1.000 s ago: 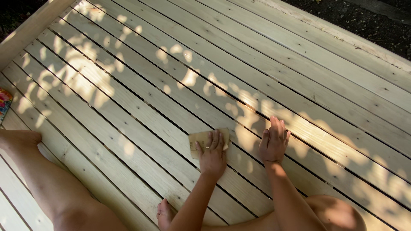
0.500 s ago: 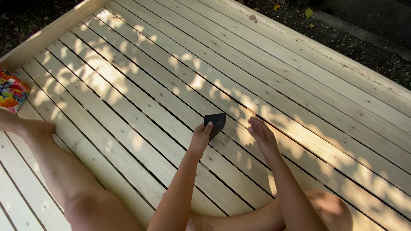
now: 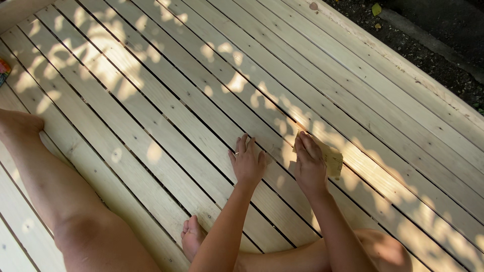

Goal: The person sits on a large slatted wooden structure outdoors and sands its wooden slats by hand using sandpaper, moving the sandpaper back and forth across different boards and repositioning along the surface.

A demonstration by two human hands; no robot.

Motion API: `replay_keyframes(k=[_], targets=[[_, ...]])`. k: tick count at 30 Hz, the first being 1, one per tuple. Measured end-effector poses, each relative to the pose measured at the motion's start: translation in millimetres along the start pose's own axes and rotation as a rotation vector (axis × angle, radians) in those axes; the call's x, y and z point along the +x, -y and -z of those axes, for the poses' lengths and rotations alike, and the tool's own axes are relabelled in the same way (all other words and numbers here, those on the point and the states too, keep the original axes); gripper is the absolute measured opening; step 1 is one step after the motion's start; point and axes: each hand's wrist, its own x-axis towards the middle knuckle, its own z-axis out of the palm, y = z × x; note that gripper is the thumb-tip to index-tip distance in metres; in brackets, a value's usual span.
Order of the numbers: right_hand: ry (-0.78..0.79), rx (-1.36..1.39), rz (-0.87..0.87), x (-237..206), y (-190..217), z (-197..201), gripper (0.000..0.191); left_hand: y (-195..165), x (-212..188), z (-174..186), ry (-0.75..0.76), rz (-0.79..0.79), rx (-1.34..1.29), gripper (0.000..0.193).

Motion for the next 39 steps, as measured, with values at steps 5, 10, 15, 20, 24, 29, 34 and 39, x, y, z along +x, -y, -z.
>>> replay_keyframes(k=[5, 10, 15, 20, 24, 29, 34, 39], targets=[[0.399, 0.018, -0.090, -35.1, 6.1, -35.4, 0.050, 25.2, -4.4, -9.0, 0.074, -0.080, 0.352, 0.072], [0.535, -0.114, -0.150, -6.1, 15.9, -67.3, 0.052, 25.5, -5.2, -10.7, 0.108, -0.054, 0.383, 0.074], [0.574, -0.198, -0.155, -3.7, 24.1, -59.7, 0.051, 21.6, -4.8, -7.8, 0.123, -0.039, 0.345, 0.073], [0.717, -0.245, -0.277, -16.2, 31.6, -47.3, 0.060, 21.2, -5.5, -9.1, 0.086, -0.055, 0.374, 0.075], [0.621, -0.255, -0.213, 2.1, 26.5, -69.4, 0.059, 21.8, -6.8, -9.8, 0.088, -0.054, 0.376, 0.073], [0.605, -0.216, -0.179, -18.2, 18.9, -59.4, 0.062, 20.9, -6.3, -7.0, 0.107, -0.037, 0.377, 0.074], [0.597, -0.166, -0.192, -57.6, 11.2, -39.1, 0.088, 18.3, -6.1, -4.5, 0.115, -0.028, 0.391, 0.073], [0.486, -0.239, -0.182, -43.6, 4.5, -61.1, 0.071, 16.6, -5.9, -4.8, 0.170, -0.003, 0.406, 0.073]])
